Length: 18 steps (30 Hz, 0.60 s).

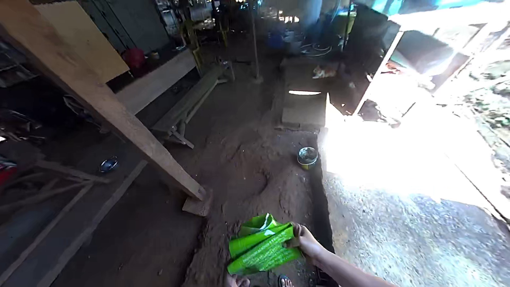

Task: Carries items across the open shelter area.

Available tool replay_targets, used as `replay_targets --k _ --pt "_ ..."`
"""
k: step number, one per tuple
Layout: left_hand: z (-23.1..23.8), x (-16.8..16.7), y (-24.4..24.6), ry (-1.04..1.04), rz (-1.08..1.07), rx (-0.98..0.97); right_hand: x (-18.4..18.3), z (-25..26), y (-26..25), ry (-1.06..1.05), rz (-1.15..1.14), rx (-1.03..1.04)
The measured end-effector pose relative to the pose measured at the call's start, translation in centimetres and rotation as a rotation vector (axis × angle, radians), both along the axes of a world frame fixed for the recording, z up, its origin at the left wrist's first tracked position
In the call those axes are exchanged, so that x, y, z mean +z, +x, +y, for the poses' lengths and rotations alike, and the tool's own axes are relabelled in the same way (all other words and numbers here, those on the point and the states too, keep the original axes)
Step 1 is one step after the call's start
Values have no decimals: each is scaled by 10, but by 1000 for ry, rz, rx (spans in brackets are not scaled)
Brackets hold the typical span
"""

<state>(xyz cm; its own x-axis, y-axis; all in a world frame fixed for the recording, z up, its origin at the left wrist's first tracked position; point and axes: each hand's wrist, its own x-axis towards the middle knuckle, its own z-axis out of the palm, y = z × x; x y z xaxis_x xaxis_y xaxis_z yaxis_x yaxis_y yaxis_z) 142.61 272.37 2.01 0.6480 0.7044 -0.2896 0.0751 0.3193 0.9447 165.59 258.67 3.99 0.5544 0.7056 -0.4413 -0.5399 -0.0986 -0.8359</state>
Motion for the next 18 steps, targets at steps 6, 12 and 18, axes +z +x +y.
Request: replay_targets --k 6,12,18 --pt "120 2 85 4 -174 193 19 115 77 100 -138 280" --pt "254 32 214 -63 -49 -72 33 189 173 102 -417 317" --pt "347 82 371 -69 158 -355 83 243 276 -153 -651 254"
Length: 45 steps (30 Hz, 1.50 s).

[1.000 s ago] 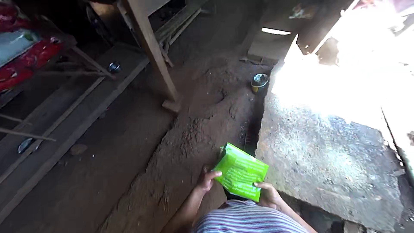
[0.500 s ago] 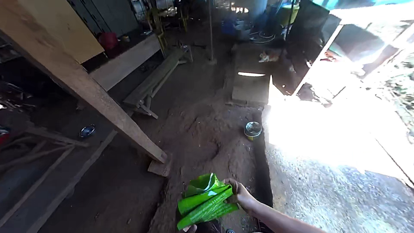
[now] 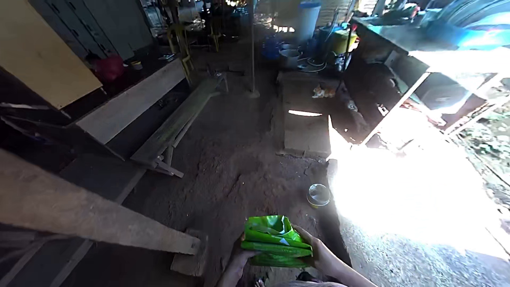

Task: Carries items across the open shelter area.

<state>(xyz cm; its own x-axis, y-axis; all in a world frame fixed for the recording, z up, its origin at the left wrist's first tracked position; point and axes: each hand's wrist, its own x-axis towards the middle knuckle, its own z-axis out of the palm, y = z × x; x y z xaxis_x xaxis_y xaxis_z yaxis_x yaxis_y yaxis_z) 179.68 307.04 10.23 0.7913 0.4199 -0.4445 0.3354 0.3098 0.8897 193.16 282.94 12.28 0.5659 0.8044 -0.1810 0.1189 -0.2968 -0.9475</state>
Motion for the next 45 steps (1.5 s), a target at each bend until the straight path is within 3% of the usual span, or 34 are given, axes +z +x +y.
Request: replay_targets --k 4,8,12,14,17,20,23,26,31,35,39,42,45 --pt "29 -2 105 -44 13 -208 -2 15 73 120 40 -176" --pt "52 -11 212 -100 12 -415 3 24 163 90 137 -393" --pt "76 -4 299 -133 27 -492 -20 49 270 217 415 -358" --pt "90 8 332 -161 44 -465 -19 73 321 276 604 -326" --pt "121 24 376 -160 21 -357 2 127 396 227 714 -298" --pt "148 30 407 -156 22 -51 19 198 466 113 635 -106" --pt "177 9 431 -151 -31 242 21 279 523 29 536 102" --pt "218 0 459 -178 -77 355 10 357 564 -35 500 165" --pt "329 0 529 -136 -194 222 6 450 641 -41 539 -7" --pt "405 46 647 -51 -93 253 38 499 716 -32 527 -157" --pt "473 65 760 57 13 153 64 540 787 26 378 -284" --pt "510 68 841 52 39 128 60 561 838 109 400 -392" --pt "549 51 917 49 10 85 46 585 898 169 457 -380"
